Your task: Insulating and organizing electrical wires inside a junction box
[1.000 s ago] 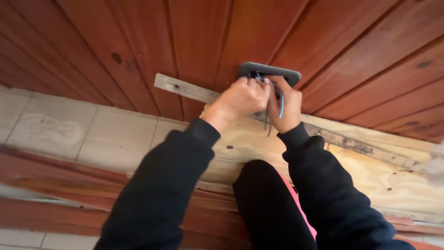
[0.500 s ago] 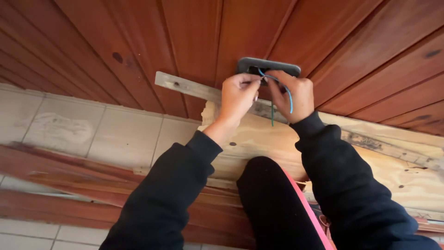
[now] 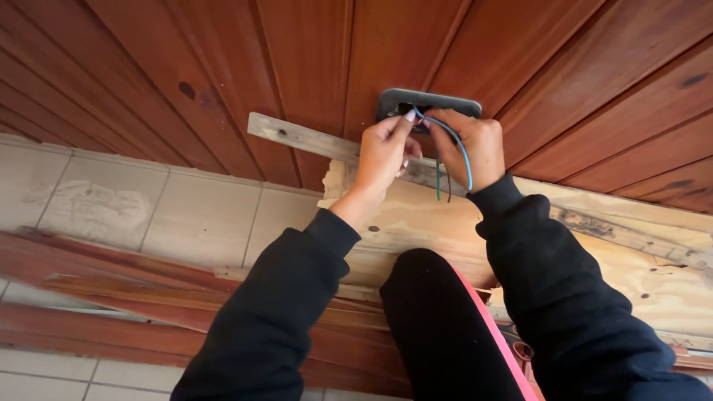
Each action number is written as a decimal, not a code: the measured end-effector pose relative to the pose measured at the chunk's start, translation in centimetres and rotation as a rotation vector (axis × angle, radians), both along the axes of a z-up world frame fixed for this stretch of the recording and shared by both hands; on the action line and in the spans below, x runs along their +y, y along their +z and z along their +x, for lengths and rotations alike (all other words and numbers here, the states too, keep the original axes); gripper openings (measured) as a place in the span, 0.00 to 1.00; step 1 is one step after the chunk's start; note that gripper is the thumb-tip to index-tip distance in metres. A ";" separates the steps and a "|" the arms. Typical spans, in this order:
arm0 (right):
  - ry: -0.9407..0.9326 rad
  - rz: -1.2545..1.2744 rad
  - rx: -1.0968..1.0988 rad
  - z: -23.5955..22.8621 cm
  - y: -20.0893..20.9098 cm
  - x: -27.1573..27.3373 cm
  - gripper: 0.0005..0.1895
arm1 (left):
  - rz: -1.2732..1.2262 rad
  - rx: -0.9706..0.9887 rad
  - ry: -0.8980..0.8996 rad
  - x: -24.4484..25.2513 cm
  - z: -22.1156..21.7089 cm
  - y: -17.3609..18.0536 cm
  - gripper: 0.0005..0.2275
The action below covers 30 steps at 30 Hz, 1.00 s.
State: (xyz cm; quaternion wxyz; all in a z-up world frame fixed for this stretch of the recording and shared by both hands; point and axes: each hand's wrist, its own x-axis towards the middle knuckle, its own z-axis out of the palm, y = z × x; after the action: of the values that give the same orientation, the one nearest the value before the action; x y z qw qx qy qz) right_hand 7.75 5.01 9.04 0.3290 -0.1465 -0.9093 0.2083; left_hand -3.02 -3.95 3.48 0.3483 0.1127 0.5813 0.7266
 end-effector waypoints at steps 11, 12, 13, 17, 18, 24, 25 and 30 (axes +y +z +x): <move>0.043 -0.130 -0.027 0.3 0.4 0.4 0.09 | 0.074 0.482 0.092 0.1 -0.7 -1.6 0.04; 0.042 -0.128 -0.026 0.4 0.6 0.3 0.09 | 0.076 0.483 0.092 -0.5 -0.6 -0.7 0.04; 0.056 -0.182 -0.035 0.5 0.8 0.2 0.10 | 0.040 0.595 0.102 -1.2 -0.5 0.2 0.04; 0.114 -0.232 -0.024 0.6 0.7 0.3 0.10 | -0.084 1.483 0.255 -2.4 -1.4 0.7 0.05; 0.113 -0.233 -0.025 0.5 0.5 0.1 0.10 | -0.084 1.483 0.253 -1.8 -1.7 -0.3 0.05; 0.031 -0.041 0.047 0.1 -0.1 -1.1 0.10 | -0.265 2.185 0.579 0.5 -1.9 -2.1 0.07; 0.024 -0.034 0.056 0.1 -0.2 -1.1 0.09 | -0.255 2.189 0.600 0.6 -1.8 -1.9 0.07; 0.070 -0.119 0.086 0.5 -1.1 -0.1 0.10 | -0.265 2.249 0.584 0.2 -1.7 -1.3 0.07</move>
State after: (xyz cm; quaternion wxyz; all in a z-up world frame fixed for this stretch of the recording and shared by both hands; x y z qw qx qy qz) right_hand 8.24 4.89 7.95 0.3511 -0.1246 -0.8850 0.2794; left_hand -4.77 -3.71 2.19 -0.5338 0.5174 0.6372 0.2035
